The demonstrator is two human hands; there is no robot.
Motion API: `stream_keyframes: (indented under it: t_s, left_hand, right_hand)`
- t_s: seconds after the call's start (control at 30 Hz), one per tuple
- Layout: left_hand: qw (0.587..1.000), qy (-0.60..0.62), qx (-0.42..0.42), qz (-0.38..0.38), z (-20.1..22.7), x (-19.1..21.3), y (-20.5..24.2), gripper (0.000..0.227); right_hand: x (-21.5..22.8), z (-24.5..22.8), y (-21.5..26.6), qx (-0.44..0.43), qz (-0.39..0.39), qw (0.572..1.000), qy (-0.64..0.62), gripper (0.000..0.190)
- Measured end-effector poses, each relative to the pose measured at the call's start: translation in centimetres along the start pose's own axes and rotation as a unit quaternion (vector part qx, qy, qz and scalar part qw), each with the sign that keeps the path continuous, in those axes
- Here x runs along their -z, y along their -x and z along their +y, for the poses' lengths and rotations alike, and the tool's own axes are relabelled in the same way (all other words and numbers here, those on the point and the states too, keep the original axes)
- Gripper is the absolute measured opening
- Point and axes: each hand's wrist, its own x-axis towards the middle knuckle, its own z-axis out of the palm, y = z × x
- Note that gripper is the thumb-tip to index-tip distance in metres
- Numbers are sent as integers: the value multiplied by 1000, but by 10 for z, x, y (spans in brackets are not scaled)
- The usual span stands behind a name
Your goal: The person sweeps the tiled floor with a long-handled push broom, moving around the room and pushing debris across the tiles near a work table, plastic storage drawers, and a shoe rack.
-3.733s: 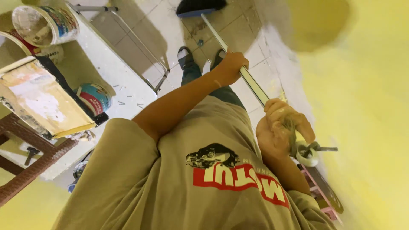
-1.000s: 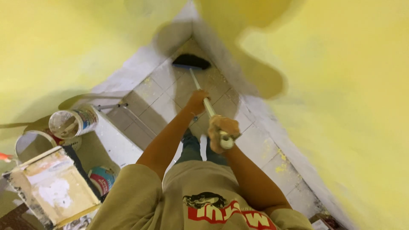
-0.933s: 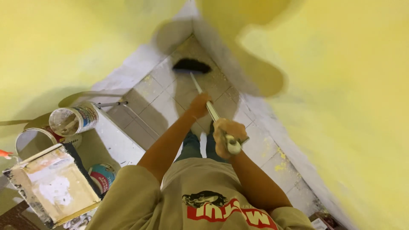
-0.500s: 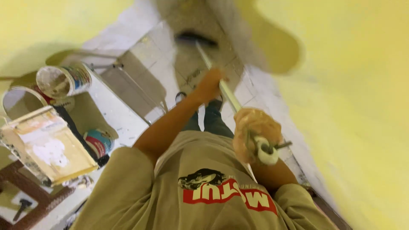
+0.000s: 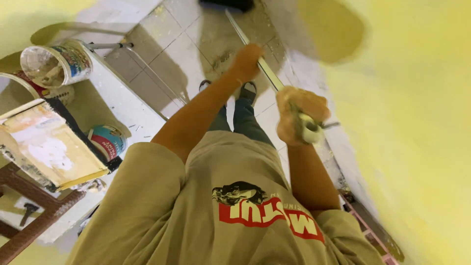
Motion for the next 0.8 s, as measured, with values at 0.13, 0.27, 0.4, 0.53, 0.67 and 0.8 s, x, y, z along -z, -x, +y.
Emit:
stream_keyframes:
  t_s: [0.13, 0.27, 0.4, 0.53, 0.67, 0.8]
  left_hand:
    - [992, 104, 66, -31, 93, 25, 46, 5]
    - [981, 125, 92, -112, 155, 66, 56, 5]
    - [981, 137, 94, -104, 179, 90, 51, 5]
    - [993, 112, 28, -38, 150, 88, 30, 8]
    - [991, 54, -33, 117, 63, 97, 1, 11]
    - [993, 19, -3, 120, -7, 85, -6, 11]
  right_hand:
    - [21, -54, 21, -24, 7, 999, -33, 18]
    - [31, -98, 38, -30, 7, 997, -68, 17]
    - [31, -128, 30, -21, -9, 996, -88, 18]
    - [15, -133, 11, 44, -24, 998, -24, 21]
    - [0, -79, -2, 65, -53, 996, -9, 20]
    - [-3, -11, -2, 22, -76, 997, -5, 18]
